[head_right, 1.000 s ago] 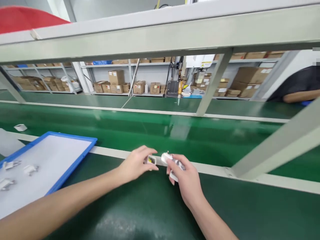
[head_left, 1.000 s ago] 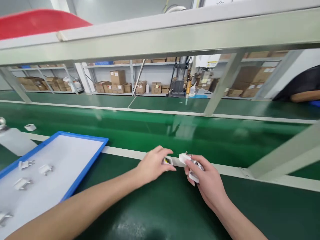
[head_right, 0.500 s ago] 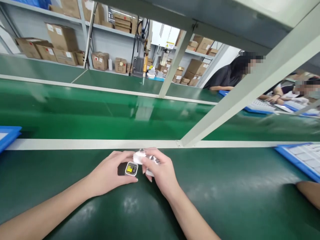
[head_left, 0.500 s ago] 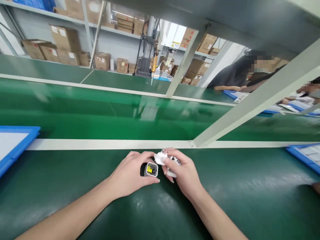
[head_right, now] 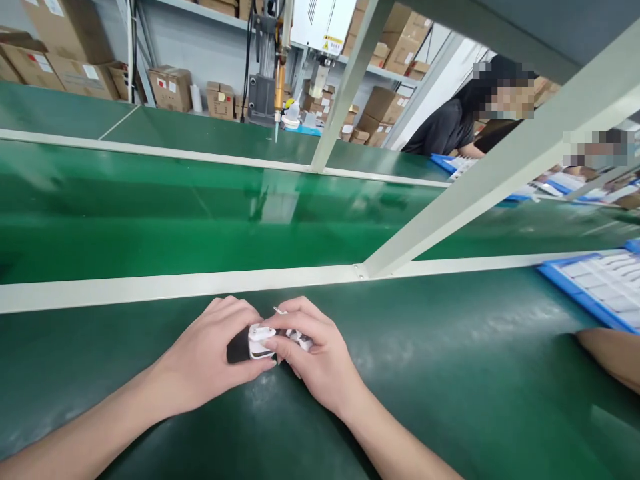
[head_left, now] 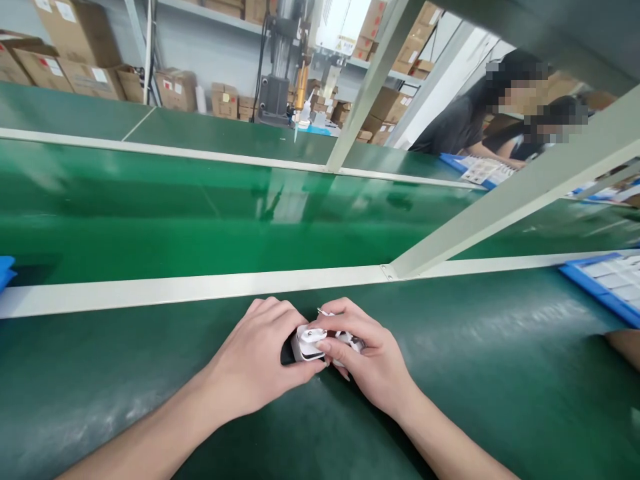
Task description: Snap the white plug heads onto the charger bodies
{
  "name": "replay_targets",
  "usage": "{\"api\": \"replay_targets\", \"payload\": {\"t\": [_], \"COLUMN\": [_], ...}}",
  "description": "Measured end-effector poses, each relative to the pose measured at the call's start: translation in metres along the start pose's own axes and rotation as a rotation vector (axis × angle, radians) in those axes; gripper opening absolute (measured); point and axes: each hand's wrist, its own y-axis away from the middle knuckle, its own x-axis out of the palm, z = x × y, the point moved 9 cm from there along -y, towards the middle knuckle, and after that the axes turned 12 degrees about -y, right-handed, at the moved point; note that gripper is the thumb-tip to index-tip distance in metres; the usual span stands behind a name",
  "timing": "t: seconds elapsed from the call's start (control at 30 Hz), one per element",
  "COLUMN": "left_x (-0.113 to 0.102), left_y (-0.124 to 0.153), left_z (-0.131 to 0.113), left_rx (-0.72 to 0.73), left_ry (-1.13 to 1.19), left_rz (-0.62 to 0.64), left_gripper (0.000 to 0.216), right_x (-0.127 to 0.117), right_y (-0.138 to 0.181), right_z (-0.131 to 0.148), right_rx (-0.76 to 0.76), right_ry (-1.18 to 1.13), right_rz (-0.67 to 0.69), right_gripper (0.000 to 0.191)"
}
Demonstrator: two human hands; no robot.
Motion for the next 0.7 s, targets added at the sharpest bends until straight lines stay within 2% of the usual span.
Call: {"api": "replay_targets", "payload": {"t": [0.43,0.7], "left_x": [-0.002,-0.004], "left_y": [0.002,0.003], "left_z": [-0.002,-0.007], "left_rx": [0.031,0.061], "left_ry": [0.008,0.089], "left_rz": [-0.001,0.009], "left_gripper": [0.024,0.029], "right_x": [0.009,0.015], "right_y": [0.001,0.005], "right_z": [0.034,0.045], "right_rx": [-0.26,-0.344], "right_ry": [0.4,0.618], "right_rz": [0.126,0.171], "right_gripper": [0.011,0.014]}}
